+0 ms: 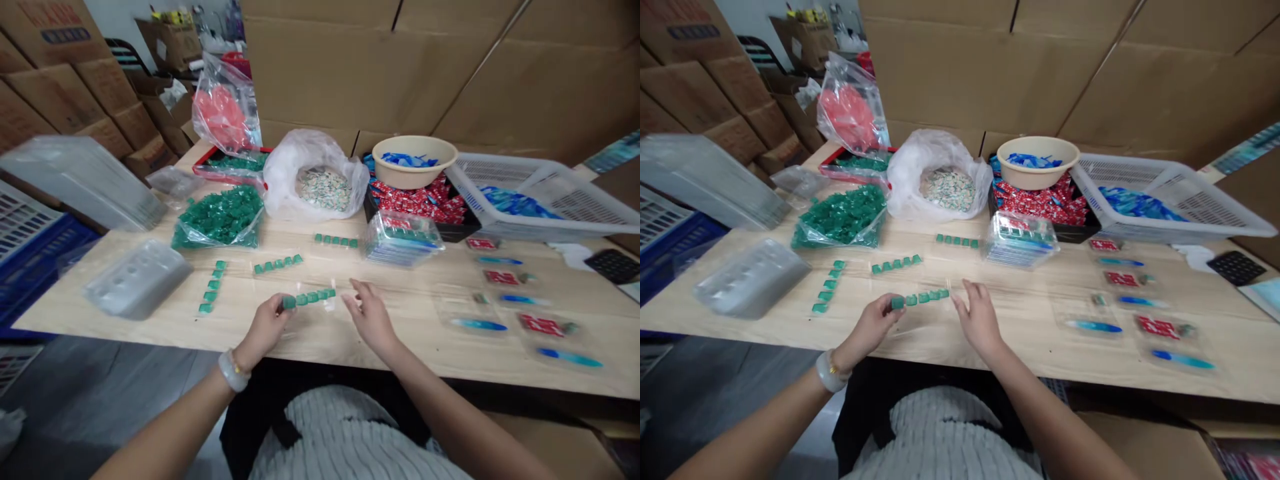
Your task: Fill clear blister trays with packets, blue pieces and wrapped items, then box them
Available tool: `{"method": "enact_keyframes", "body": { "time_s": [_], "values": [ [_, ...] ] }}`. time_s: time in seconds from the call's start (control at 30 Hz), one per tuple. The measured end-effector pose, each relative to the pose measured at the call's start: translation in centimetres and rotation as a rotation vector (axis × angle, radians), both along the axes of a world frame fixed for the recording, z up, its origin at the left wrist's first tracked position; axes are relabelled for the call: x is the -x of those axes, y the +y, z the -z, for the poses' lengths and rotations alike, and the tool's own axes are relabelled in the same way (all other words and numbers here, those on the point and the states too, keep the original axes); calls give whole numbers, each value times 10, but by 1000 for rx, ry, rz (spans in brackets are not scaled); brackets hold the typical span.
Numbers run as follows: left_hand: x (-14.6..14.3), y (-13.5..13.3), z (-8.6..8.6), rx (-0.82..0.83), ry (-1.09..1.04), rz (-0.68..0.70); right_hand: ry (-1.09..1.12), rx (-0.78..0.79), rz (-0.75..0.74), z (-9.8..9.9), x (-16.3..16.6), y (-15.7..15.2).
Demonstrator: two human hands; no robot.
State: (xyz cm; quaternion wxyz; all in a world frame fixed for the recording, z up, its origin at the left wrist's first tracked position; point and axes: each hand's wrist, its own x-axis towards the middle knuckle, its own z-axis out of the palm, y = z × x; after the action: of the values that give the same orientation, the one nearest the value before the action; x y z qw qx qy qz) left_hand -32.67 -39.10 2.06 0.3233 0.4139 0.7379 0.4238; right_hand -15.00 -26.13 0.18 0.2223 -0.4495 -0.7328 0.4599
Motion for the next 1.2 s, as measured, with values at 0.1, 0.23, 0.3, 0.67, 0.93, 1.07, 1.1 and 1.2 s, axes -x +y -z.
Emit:
{"method": "enact_keyframes", "body": {
  "time_s": [0.1,0.23,0.3,0.67,0.93,1.07,1.1,1.2],
  "values": [
    [-5,-6,-11,-185,495,305,100,539,27,-24,-10,4],
    [-18,-5,-12,-204,842,735,287,1078,84,-15,-18,7],
    [-10,3,-9,-193,841,811,342,1054,189,-1,-22,8],
    [24,52,35,344,996,387,552,848,353,-14,-174,18],
    [-92,-9,40,255,1100,661,380,160,804,5,-277,102],
    [-93,-7,39,111,1085,702,30,-131,884,18,-261,122],
    [-87,-7,38,85,1053,705,-78,-218,881,20,-258,122],
    [-71,0,26,53,895,679,-437,-463,752,21,-251,114]
  ]
}}
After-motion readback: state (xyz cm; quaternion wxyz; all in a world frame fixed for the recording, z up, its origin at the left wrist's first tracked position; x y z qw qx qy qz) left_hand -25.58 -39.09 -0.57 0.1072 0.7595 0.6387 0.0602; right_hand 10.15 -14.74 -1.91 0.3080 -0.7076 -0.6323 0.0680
